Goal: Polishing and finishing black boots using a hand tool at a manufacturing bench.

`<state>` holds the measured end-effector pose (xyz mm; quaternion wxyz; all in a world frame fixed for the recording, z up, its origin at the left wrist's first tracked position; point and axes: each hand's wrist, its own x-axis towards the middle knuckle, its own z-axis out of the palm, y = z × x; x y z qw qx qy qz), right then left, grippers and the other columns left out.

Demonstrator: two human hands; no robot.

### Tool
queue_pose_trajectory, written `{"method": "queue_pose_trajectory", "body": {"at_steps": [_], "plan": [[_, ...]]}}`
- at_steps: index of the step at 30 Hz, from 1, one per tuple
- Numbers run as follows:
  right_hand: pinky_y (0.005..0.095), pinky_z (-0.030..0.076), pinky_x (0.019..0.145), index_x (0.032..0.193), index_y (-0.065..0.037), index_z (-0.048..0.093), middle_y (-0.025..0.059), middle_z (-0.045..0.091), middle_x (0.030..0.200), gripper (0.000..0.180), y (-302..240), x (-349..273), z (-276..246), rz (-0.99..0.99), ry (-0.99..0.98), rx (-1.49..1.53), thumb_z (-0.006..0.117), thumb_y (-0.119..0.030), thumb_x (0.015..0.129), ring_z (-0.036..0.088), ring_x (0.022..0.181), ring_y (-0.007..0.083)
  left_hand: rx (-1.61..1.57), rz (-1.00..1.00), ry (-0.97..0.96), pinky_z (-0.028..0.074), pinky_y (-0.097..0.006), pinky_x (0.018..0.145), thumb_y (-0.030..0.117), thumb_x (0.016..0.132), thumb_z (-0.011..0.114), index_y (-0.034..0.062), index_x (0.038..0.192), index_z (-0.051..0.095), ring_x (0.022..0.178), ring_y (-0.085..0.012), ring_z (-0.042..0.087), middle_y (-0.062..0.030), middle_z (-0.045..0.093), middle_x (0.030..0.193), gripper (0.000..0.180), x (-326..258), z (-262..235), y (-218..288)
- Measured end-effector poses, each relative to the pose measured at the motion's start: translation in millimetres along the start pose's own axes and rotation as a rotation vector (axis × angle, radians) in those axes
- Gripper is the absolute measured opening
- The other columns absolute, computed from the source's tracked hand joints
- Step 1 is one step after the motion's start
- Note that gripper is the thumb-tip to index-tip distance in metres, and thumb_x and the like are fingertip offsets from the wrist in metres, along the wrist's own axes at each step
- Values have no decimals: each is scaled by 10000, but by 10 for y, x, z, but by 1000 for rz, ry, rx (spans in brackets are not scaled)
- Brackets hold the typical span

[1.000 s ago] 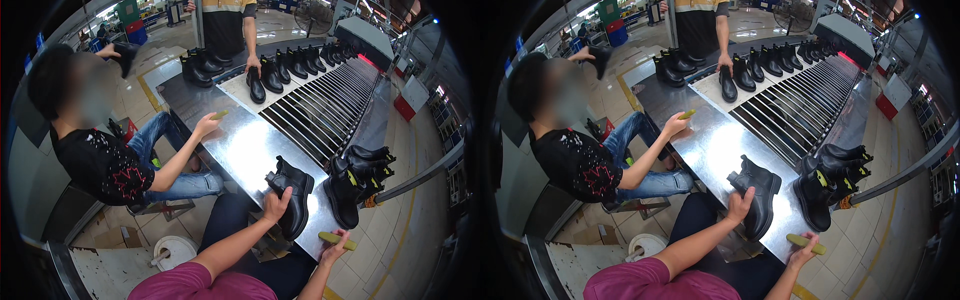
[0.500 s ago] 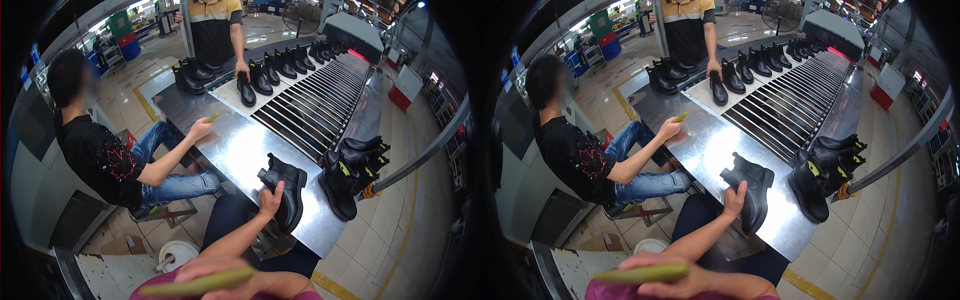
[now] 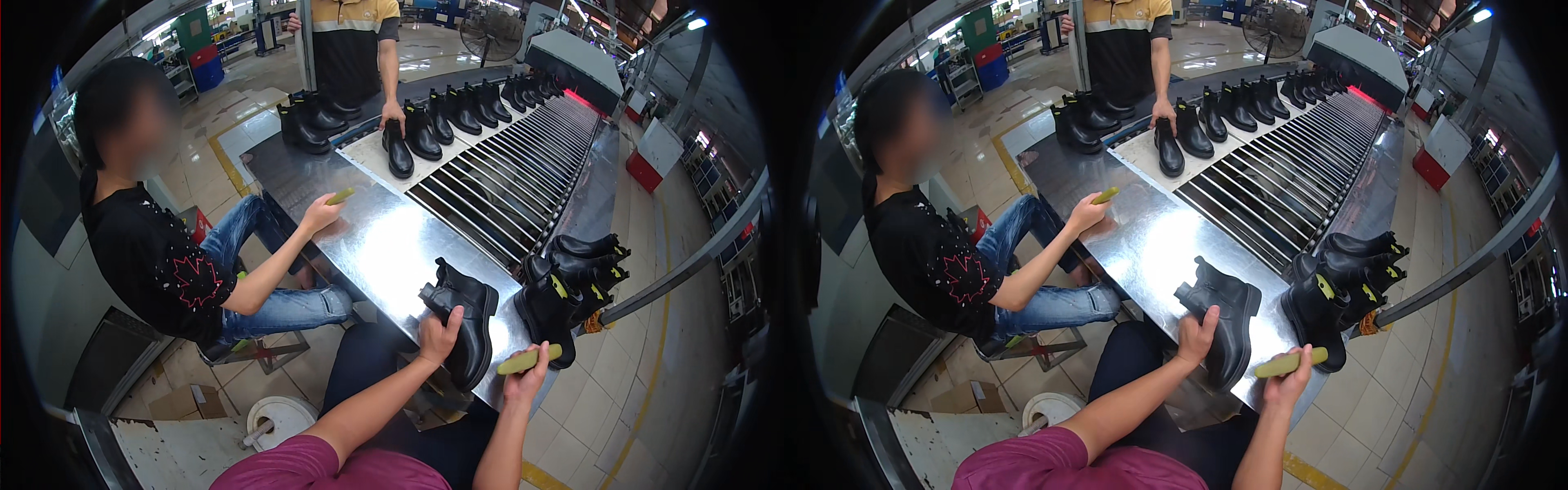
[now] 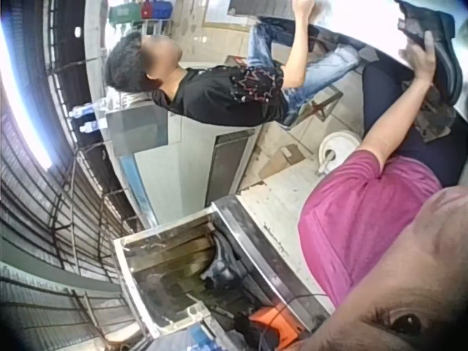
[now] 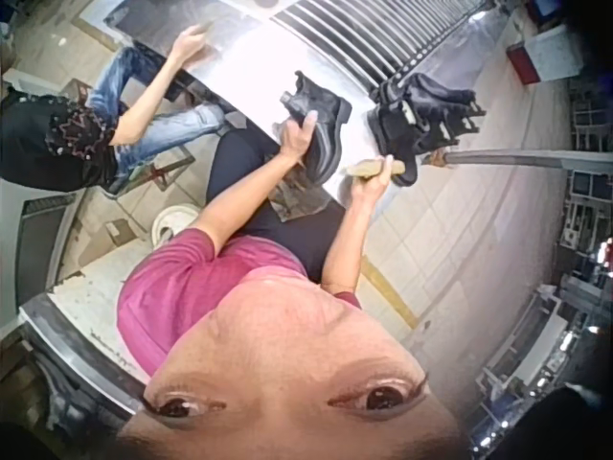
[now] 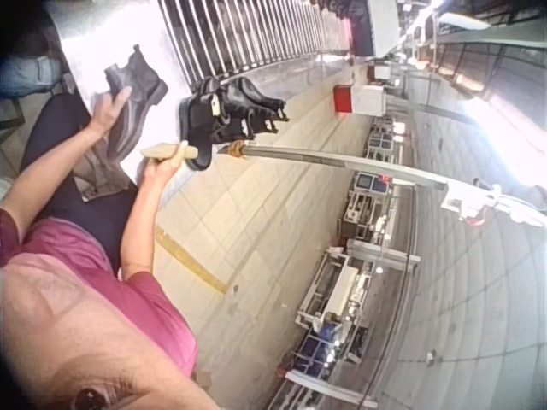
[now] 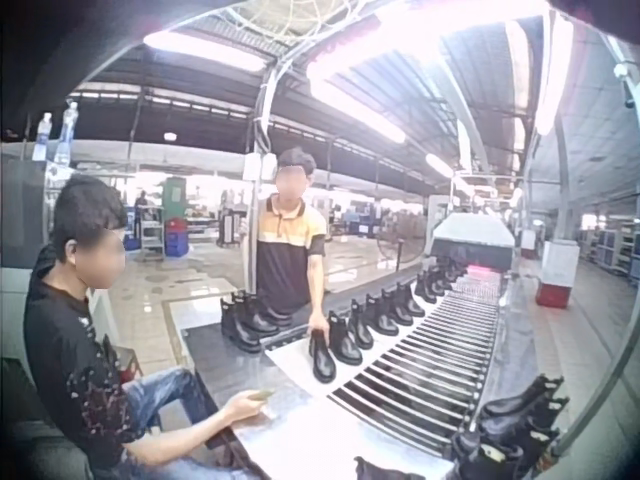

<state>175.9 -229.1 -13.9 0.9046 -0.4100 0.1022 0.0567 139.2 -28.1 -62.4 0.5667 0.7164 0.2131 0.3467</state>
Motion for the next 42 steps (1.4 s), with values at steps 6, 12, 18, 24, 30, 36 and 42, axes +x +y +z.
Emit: {"method": "queue_pose_trajectory", "body": {"at_steps": [6,12,18,24,30,36,42], "plan": [[269,383,524,814,-103,560,5,512,672,345,125,51,-189,-117,-21,-127,612,-361,1037,488,548,108,3,-10,-17,526,-506,723,483,1005,588,-18,937,732,850,-480,697,-275,711,846,526,40,-19,29],[279,444,588,823,-94,574,24,560,705,329,236,-18,-292,-198,-105,-349,627,-345,1029,546,620,123,-3,-9,-7,527,-498,722,494,1003,587,-9,934,741,844,-473,702,-269,717,852,531,12,-27,4],[274,420,653,839,-75,597,4,566,760,321,294,-66,-315,-279,-146,-592,671,-342,1001,529,695,98,15,-36,-14,526,-492,719,522,999,580,-15,919,749,837,-462,708,-266,720,844,568,-3,-35,-4],[278,439,722,924,-21,653,21,618,836,313,278,-32,-381,-250,-154,-615,672,-324,999,557,773,104,3,-24,0,523,-498,705,544,999,565,-14,905,749,819,-464,707,-261,718,819,595,21,7,-20],[280,438,726,932,-14,658,17,612,821,327,325,-6,-357,-245,-167,-641,680,-335,993,558,768,109,16,-7,16,511,-481,658,499,1013,571,-19,866,729,770,-438,711,-247,707,774,562,44,-34,-24],[309,419,590,809,-70,565,1,566,770,349,266,-110,-244,-228,-131,-550,632,-348,1009,522,671,116,136,297,380,500,-489,604,537,978,635,-35,742,682,657,-408,701,-281,634,660,621,54,161,-64],[295,427,703,880,-31,636,14,594,824,332,344,-127,-288,-248,-132,-663,667,-341,994,531,754,110,71,-74,7,513,-466,643,463,1018,593,-22,841,718,753,-394,731,-251,699,772,531,-48,-145,-82]]}}
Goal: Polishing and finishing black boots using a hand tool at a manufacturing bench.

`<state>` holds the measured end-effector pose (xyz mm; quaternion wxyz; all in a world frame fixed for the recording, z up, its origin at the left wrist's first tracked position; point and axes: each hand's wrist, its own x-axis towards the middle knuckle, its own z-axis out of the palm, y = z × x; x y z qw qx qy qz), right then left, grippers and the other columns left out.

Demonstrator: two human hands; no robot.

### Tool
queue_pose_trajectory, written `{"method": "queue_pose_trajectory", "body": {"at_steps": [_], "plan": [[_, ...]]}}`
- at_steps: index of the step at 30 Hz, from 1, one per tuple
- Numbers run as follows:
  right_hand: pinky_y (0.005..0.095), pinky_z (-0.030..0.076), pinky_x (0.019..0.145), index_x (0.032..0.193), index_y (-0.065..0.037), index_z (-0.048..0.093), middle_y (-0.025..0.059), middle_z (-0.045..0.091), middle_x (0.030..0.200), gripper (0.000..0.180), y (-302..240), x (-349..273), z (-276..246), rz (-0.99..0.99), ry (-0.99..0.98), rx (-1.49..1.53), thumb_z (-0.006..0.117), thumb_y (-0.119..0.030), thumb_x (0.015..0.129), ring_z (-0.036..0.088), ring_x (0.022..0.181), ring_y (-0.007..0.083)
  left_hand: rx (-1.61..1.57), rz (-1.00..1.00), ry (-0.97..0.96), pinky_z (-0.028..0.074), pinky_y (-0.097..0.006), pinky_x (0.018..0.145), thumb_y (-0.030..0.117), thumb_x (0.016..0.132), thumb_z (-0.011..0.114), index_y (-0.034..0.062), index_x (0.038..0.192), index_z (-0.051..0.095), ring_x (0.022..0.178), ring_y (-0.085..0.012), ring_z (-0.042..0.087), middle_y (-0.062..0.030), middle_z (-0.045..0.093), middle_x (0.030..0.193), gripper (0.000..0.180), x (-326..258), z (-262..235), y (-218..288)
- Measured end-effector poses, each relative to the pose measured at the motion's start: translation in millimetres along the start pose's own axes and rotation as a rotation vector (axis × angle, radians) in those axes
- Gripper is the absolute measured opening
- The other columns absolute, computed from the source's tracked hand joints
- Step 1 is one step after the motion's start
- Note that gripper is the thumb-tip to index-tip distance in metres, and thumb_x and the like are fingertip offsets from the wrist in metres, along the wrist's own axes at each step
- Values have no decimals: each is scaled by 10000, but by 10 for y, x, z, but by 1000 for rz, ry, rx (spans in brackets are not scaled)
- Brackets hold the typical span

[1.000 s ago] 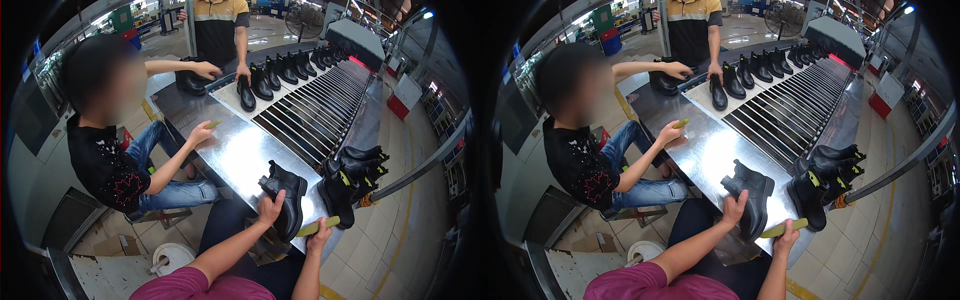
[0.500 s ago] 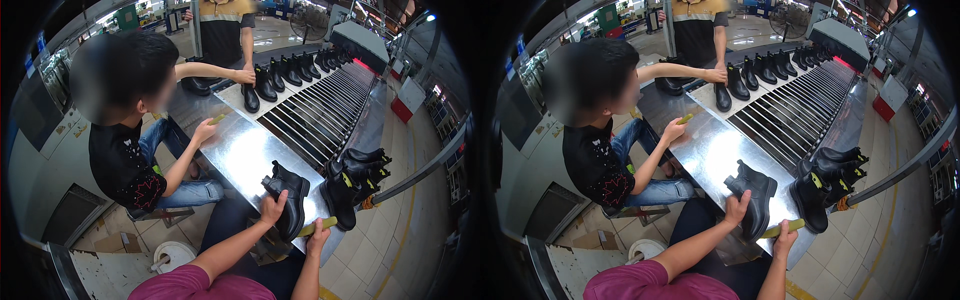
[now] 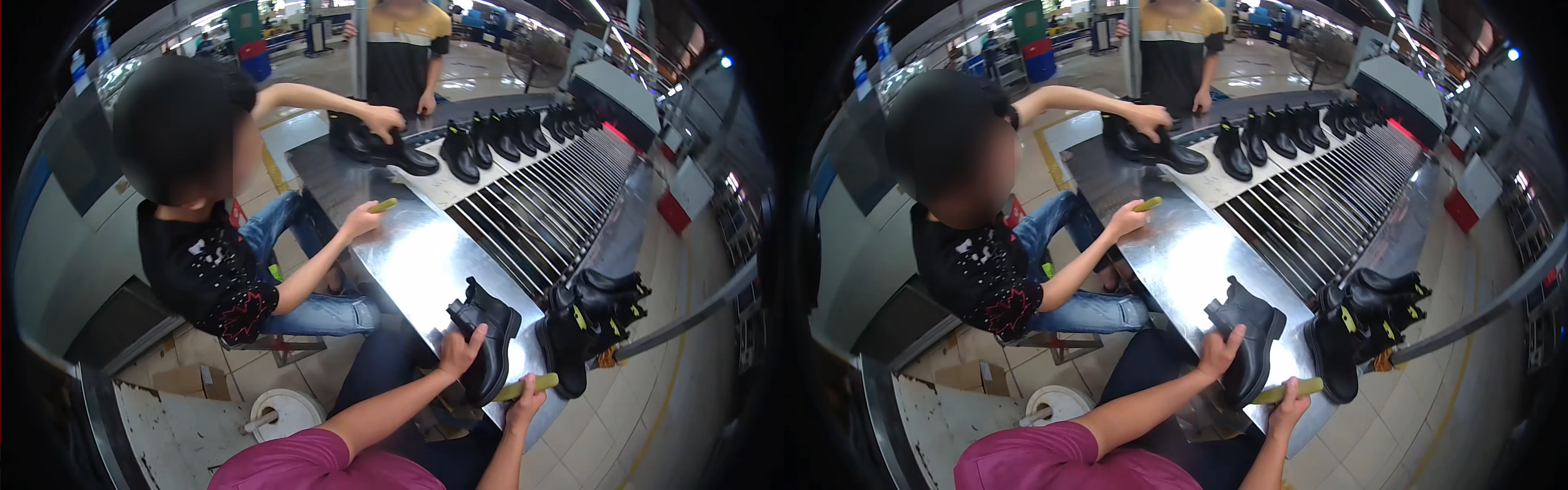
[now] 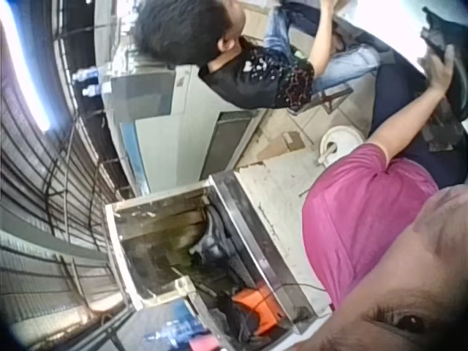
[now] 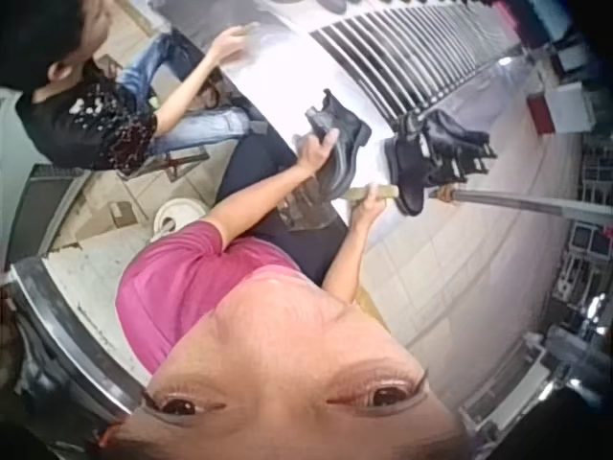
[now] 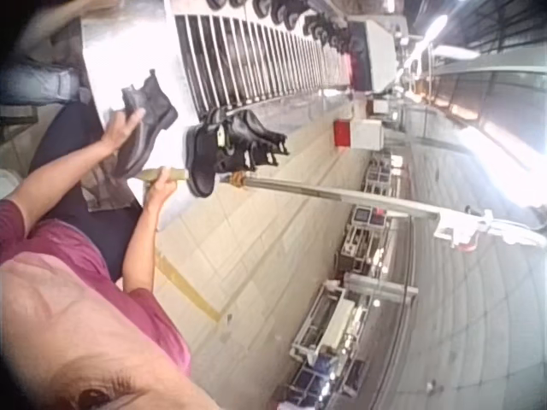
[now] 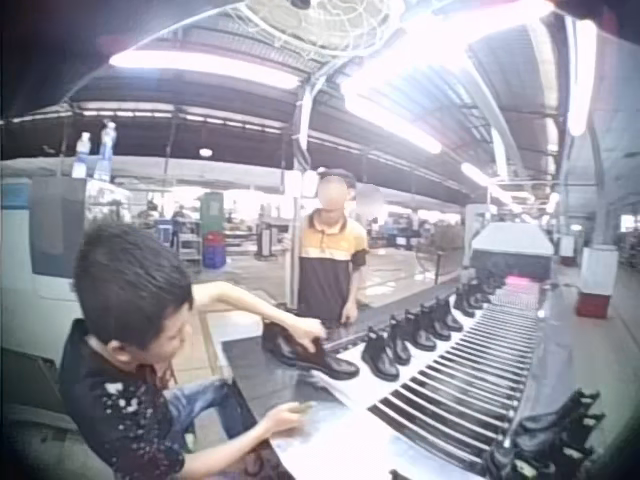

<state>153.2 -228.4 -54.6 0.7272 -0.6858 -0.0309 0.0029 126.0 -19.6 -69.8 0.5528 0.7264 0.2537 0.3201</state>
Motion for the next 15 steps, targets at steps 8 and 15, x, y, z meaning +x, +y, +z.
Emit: {"method": "queue_pose_trajectory", "body": {"at_steps": [8,15], "plan": [[282,421,686,878,-33,640,6,588,801,290,-16,115,-78,-9,-6,37,659,-296,999,532,738,99,-5,76,-13,512,-508,678,515,1005,581,-7,862,736,785,-466,696,-269,696,781,563,86,157,49],[272,392,608,852,-60,610,6,562,729,316,41,124,-76,-21,12,54,681,-336,989,514,648,96,-53,90,5,510,-503,680,511,1011,569,-7,865,732,787,-463,695,-268,696,784,562,90,171,49]]}}
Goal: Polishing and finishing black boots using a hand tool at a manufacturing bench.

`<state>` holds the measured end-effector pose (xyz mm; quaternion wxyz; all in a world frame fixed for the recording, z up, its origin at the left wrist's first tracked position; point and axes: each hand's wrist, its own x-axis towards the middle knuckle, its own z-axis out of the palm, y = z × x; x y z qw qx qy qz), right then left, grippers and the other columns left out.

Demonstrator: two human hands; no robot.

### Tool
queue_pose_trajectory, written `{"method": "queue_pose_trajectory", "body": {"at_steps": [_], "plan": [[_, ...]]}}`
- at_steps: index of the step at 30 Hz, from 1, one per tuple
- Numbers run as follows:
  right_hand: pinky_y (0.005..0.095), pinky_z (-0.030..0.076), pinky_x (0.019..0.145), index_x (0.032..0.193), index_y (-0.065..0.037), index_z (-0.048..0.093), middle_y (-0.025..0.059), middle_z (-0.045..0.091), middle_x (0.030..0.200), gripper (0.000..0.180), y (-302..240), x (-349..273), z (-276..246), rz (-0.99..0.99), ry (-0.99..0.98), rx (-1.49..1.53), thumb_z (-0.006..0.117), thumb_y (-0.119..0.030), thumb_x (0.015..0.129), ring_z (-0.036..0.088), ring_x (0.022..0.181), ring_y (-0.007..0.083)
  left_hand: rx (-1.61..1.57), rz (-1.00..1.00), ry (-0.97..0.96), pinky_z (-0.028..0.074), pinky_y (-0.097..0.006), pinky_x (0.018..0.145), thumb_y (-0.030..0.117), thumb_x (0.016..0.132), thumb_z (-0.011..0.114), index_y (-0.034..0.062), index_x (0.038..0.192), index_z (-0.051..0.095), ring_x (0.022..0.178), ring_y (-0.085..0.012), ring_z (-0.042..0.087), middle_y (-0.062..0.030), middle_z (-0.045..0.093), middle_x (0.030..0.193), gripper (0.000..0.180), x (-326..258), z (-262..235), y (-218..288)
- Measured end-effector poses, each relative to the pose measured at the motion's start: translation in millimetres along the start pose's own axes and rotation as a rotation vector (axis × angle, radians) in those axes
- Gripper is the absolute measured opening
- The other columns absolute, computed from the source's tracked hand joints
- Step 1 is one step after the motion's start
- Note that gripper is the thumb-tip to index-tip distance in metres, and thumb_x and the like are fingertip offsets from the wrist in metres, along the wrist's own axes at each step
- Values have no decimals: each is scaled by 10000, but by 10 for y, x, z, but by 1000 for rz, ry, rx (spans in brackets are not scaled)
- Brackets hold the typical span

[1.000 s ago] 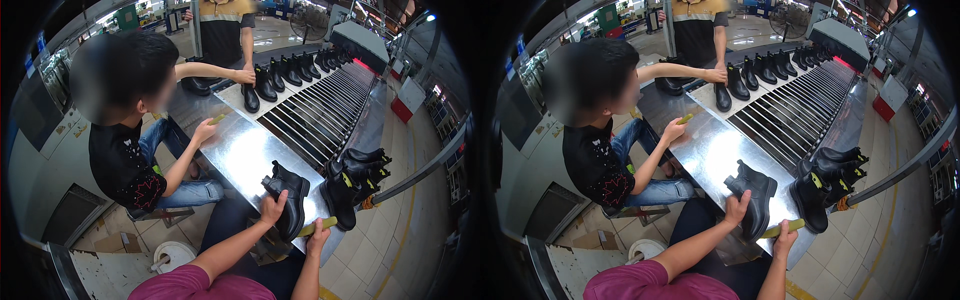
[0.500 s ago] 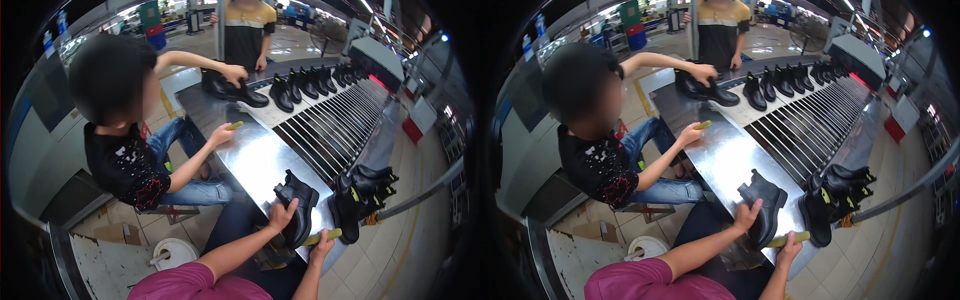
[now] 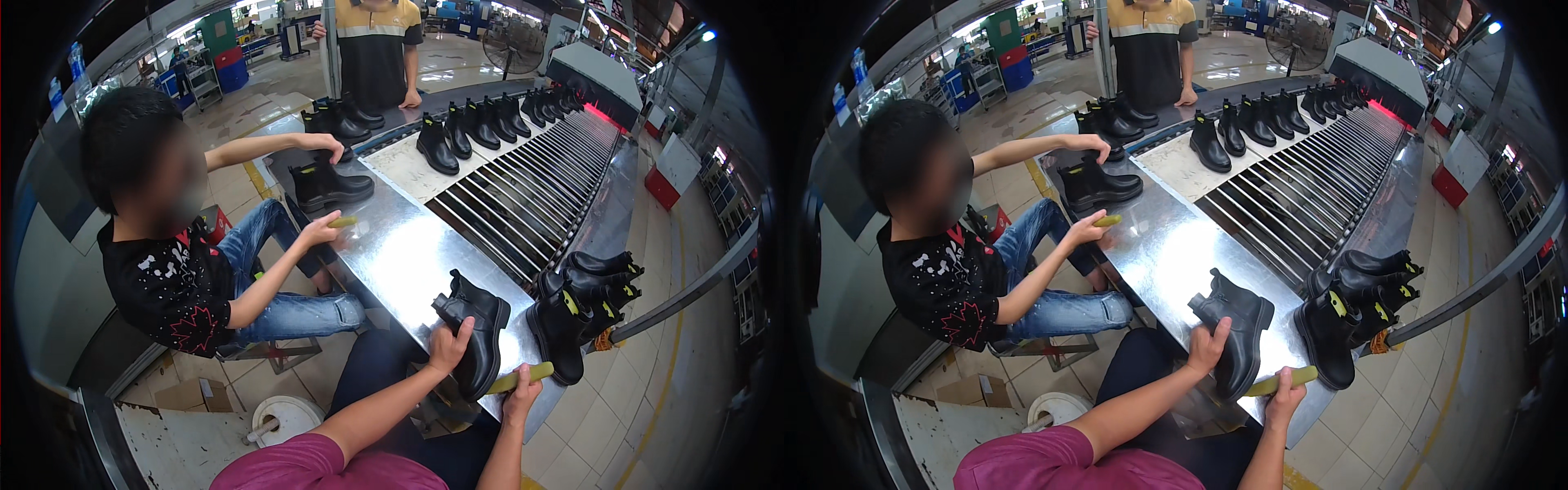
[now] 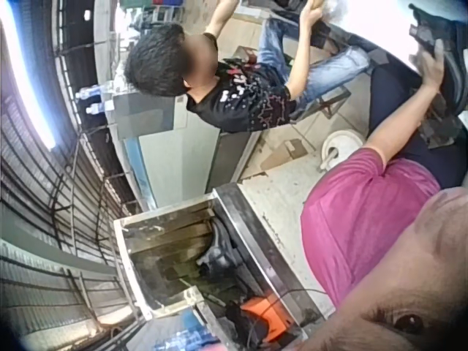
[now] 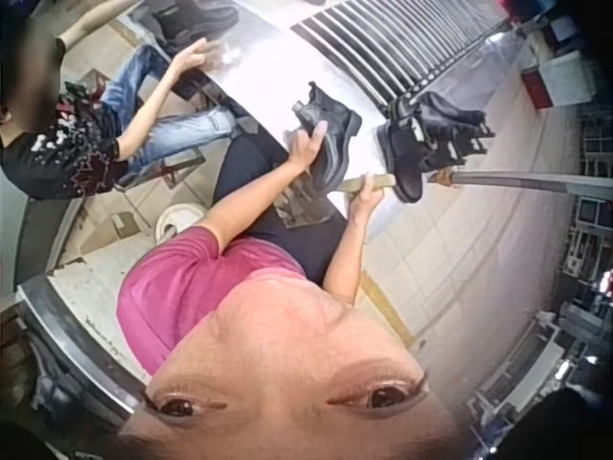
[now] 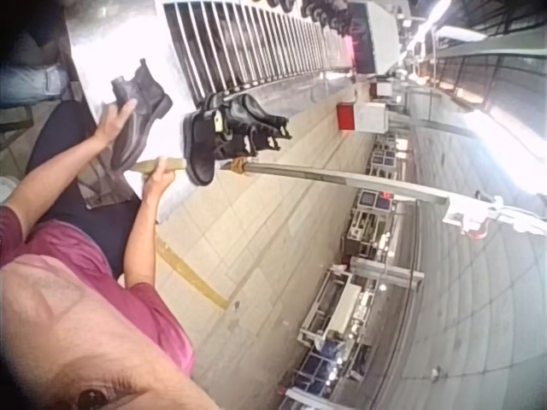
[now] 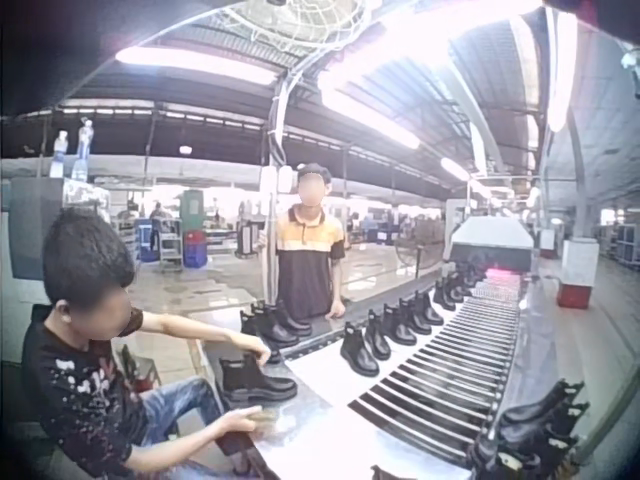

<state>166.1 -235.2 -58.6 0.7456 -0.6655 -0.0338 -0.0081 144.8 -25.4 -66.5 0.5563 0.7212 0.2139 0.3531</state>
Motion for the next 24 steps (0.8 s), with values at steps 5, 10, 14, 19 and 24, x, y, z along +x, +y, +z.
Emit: {"method": "queue_pose_trajectory", "body": {"at_steps": [5,10,14,19,24], "plan": [[268,386,596,851,-63,609,3,562,725,314,34,-6,-5,-12,-5,5,678,-335,991,508,640,92,-9,5,-4,512,-502,680,515,1011,569,-11,863,730,786,-465,696,-268,695,781,569,-8,-17,22],[269,386,602,855,-65,607,3,563,732,306,-15,-17,14,-19,-13,12,676,-330,992,504,646,90,-30,31,30,512,-500,672,518,1011,566,-13,849,728,761,-464,693,-264,692,764,578,-7,-5,36],[270,392,613,858,-65,606,4,567,746,302,-71,-48,50,-14,2,15,678,-326,990,507,658,90,-6,27,29,512,-503,677,518,1011,565,-12,850,729,766,-464,694,-263,694,768,578,-14,-18,11],[271,398,622,860,-67,606,3,568,753,303,-47,-58,11,-6,3,21,681,-330,991,514,667,92,-11,23,17,514,-504,683,513,1012,563,-10,858,732,777,-467,695,-267,696,781,570,-28,-20,40],[275,404,628,857,-68,605,4,568,753,307,-27,-43,-57,-9,4,15,681,-332,994,517,667,94,-31,-4,-3,516,-506,691,513,1012,563,-9,864,733,789,-467,698,-268,701,799,568,-61,-1,103]]}}
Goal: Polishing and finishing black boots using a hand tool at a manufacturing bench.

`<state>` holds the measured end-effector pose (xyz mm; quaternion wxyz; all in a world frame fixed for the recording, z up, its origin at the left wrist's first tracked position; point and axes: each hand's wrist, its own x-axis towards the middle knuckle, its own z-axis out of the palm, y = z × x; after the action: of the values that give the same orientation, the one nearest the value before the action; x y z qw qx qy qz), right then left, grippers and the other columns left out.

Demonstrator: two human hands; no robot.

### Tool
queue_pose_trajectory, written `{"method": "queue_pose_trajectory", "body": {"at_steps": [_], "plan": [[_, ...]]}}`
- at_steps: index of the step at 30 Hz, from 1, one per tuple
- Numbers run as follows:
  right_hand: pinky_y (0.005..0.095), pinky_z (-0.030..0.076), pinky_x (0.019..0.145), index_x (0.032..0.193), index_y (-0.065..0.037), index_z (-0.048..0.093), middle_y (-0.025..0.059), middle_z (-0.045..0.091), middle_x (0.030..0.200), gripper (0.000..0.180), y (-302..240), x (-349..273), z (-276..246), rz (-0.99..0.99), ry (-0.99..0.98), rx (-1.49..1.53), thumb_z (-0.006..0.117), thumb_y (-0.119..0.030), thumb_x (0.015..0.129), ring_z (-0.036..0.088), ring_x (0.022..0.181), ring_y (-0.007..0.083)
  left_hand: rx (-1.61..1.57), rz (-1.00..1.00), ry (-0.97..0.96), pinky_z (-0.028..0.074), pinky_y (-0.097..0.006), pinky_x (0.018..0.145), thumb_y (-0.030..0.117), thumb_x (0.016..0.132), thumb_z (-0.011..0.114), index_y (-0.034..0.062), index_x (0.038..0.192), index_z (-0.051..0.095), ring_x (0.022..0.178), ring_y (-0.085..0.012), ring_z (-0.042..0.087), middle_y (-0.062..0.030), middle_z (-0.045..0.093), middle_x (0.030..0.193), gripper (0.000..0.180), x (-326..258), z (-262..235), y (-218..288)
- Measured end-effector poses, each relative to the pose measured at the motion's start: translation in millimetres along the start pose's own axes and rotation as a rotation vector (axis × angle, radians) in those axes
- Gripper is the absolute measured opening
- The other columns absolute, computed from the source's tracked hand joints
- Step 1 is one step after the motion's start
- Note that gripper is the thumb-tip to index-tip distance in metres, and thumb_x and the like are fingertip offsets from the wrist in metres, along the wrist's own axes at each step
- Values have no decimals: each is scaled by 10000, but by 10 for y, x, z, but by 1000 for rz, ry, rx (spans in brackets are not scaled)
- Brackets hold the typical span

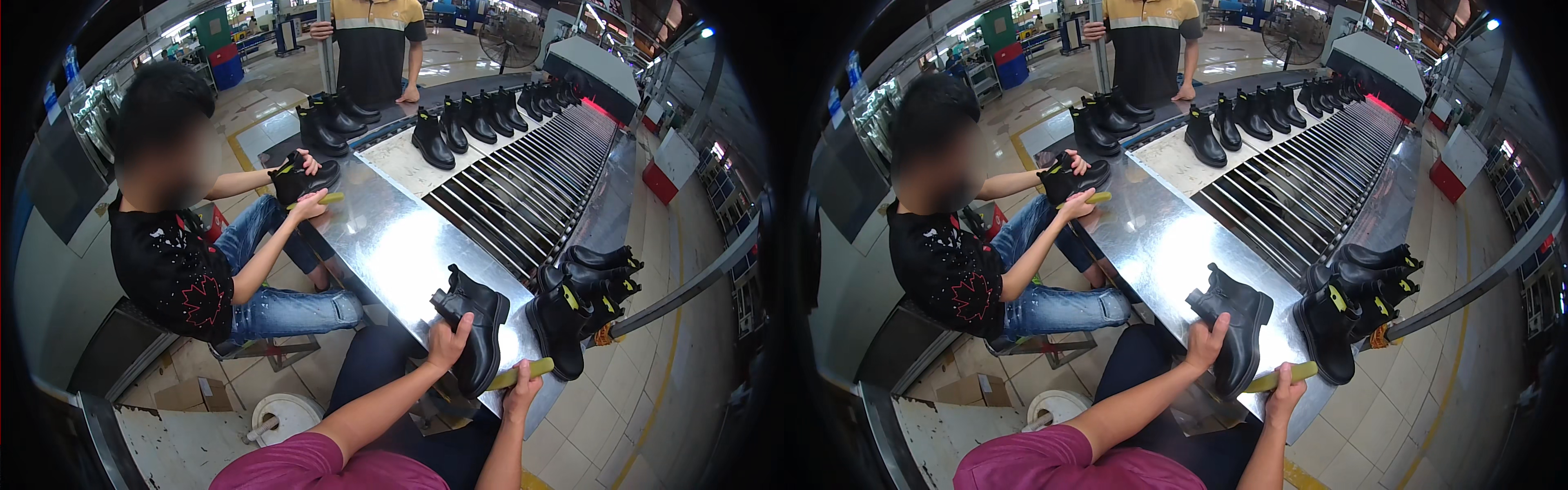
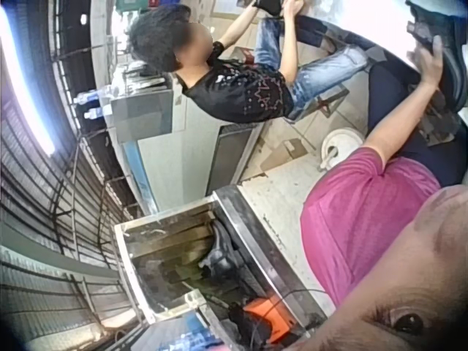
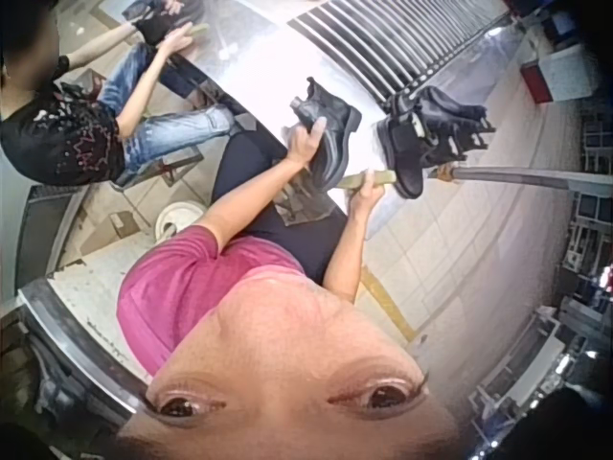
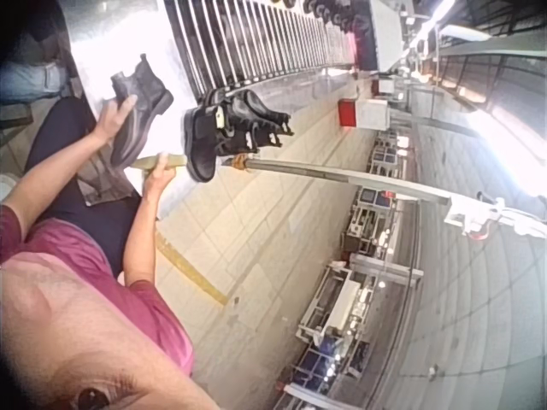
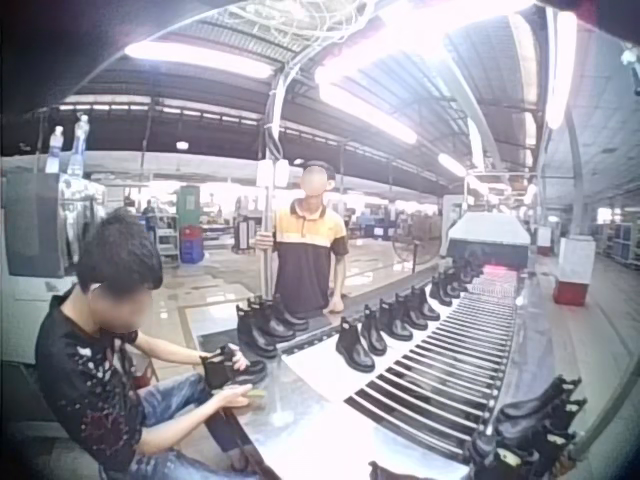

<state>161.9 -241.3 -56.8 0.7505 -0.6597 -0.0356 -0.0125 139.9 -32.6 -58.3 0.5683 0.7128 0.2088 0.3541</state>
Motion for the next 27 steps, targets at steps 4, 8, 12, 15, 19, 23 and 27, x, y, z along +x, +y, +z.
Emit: {"method": "queue_pose_trajectory", "body": {"at_steps": [4,8,12,15,19,23,27], "plan": [[278,438,676,895,-31,641,15,604,803,296,53,21,20,19,-44,24,674,-309,992,555,731,105,-9,35,81,523,-506,690,528,1008,563,-4,862,735,788,-465,700,-264,703,794,578,22,-4,-71],[290,439,643,885,-46,620,3,574,796,313,-55,3,87,52,15,5,672,-335,993,537,696,103,185,-180,-105,527,-477,660,549,998,581,5,923,737,753,-425,714,-242,706,771,571,13,8,-129],[290,435,610,876,-55,597,5,553,801,337,-80,-32,235,40,-21,-28,666,-362,998,527,695,110,162,-161,19,520,-474,608,625,955,602,10,816,726,665,-408,702,-232,684,695,643,51,-33,-207],[299,455,610,871,-42,584,20,551,809,387,6,71,32,105,-40,-5,667,-399,997,538,705,131,100,-266,-42,534,-489,678,759,853,625,-6,842,733,724,-402,721,-242,697,726,773,66,-34,75],[312,483,660,912,0,644,48,589,862,459,4,102,-1,-20,-37,-15,702,-451,977,561,736,158,14,-291,-27,540,-497,825,829,776,638,-25,898,738,856,-431,724,-266,721,824,868,105,2,228],[418,530,660,883,62,610,123,633,863,457,-345,-158,277,-50,27,-128,768,-364,931,580,728,221,-119,-450,-22,541,-469,851,702,759,739,-42,917,743,887,-393,734,-260,737,881,761,187,-140,160],[415,533,678,912,58,626,125,642,875,446,-390,-150,234,-60,24,-85,768,-364,933,594,752,224,-332,-576,-11,556,-440,823,493,690,837,-67,886,744,874,-345,738,-246,748,908,601,191,-134,309]]}}
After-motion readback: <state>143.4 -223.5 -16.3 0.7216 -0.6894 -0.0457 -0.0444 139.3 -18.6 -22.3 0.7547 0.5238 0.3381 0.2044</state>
